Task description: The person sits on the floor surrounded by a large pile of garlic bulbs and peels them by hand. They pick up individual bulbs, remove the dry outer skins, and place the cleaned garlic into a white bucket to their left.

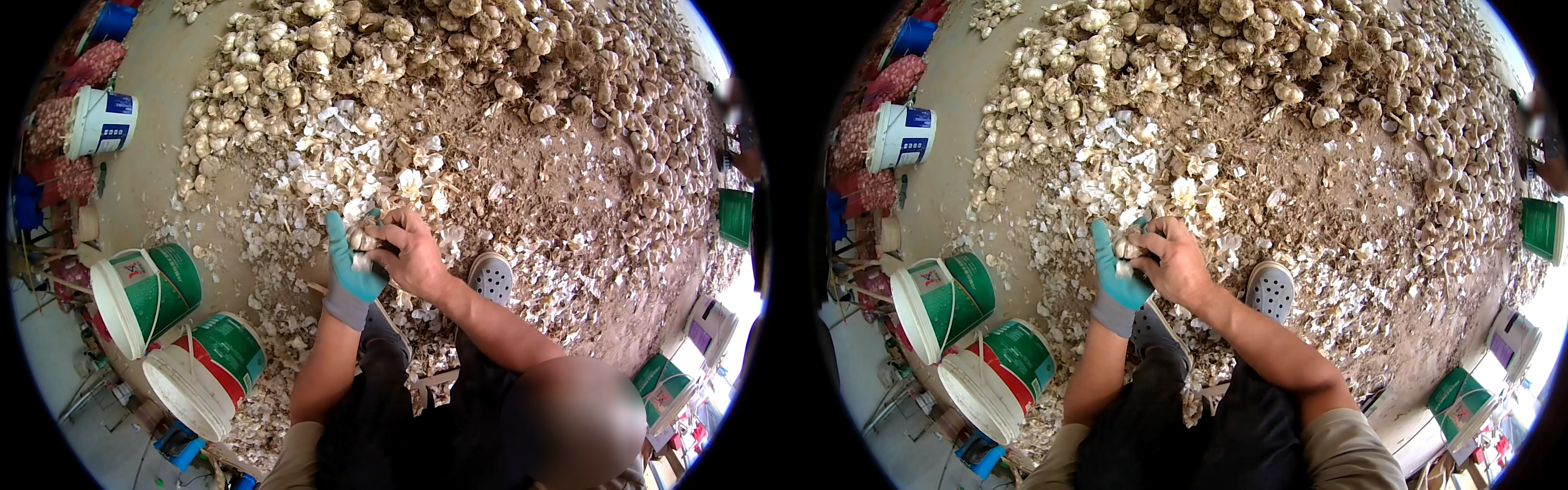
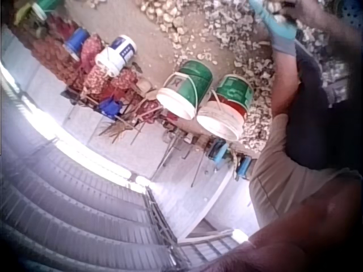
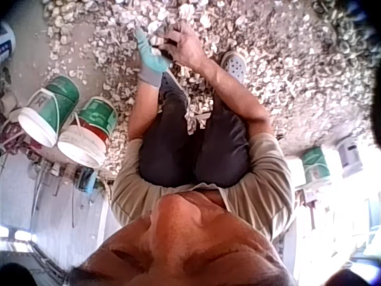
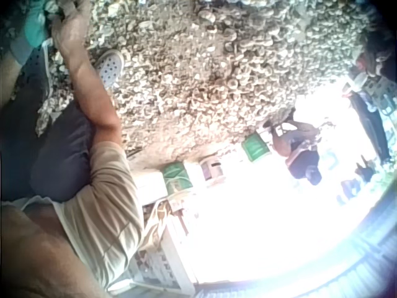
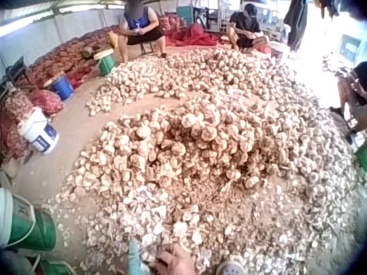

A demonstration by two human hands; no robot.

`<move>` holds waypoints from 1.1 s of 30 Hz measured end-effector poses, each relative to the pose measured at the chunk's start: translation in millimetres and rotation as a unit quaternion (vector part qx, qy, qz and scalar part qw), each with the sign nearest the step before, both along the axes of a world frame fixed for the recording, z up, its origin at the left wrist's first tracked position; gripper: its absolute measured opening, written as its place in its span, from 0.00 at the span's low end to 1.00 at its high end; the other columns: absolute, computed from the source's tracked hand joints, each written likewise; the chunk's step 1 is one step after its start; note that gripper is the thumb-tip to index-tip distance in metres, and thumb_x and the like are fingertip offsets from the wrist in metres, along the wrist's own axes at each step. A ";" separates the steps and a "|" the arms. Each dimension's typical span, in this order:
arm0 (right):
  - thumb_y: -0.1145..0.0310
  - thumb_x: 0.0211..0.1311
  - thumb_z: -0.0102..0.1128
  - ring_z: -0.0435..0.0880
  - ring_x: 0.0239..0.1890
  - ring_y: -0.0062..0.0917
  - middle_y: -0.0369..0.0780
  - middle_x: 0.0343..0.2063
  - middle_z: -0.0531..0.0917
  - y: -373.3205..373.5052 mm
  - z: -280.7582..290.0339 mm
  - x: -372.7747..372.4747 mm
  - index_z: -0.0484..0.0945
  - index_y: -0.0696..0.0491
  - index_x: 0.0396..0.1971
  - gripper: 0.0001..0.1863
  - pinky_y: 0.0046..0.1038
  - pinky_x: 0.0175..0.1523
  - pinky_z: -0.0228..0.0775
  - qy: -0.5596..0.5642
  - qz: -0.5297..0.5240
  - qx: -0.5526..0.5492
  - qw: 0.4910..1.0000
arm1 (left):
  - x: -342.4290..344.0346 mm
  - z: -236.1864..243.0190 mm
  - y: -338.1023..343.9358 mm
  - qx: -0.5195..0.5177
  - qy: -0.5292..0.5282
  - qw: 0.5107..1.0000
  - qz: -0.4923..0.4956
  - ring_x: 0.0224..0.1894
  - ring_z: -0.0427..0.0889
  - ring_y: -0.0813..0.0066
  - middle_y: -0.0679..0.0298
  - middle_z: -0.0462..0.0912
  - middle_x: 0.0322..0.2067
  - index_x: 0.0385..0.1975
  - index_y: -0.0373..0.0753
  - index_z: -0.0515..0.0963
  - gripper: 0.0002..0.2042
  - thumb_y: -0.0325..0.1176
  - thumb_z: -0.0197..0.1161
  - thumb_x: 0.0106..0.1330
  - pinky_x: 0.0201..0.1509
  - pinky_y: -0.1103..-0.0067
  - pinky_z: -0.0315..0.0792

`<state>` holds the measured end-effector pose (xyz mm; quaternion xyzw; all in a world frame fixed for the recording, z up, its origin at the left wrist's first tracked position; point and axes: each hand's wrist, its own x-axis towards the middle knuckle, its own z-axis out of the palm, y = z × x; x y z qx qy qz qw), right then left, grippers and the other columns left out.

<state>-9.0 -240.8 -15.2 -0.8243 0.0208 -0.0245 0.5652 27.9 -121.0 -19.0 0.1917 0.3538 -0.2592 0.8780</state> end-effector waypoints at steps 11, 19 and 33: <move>0.65 0.65 0.62 0.80 0.29 0.27 0.42 0.27 0.81 -12.8 7.2 9.5 0.81 0.59 0.26 0.12 0.32 0.35 0.76 0.281 -0.146 0.158 0.935 | -25.6 -9.5 28.7 -0.054 0.031 0.995 -0.074 0.43 0.82 0.64 0.58 0.83 0.40 0.48 0.37 0.76 0.26 0.57 0.53 0.68 0.52 0.66 0.78; 0.74 0.54 0.70 0.79 0.35 0.31 0.37 0.31 0.80 2.4 16.6 -23.7 0.85 0.52 0.29 0.03 0.32 0.44 0.75 -0.047 0.064 0.029 0.996 | -49.0 17.0 23.8 -0.064 -0.012 0.995 -0.078 0.52 0.80 0.58 0.55 0.79 0.49 0.53 0.39 0.74 0.28 0.59 0.52 0.66 0.56 0.60 0.78; 0.58 0.56 0.57 0.83 0.28 0.49 0.55 0.20 0.80 -139.7 -21.7 -172.4 0.80 0.61 0.19 0.19 0.46 0.34 0.71 0.222 -0.037 -0.258 0.940 | -164.0 49.8 196.2 0.239 -0.254 0.937 -0.022 0.30 0.79 0.68 0.61 0.78 0.27 0.36 0.40 0.75 0.12 0.43 0.58 0.67 0.36 0.69 0.80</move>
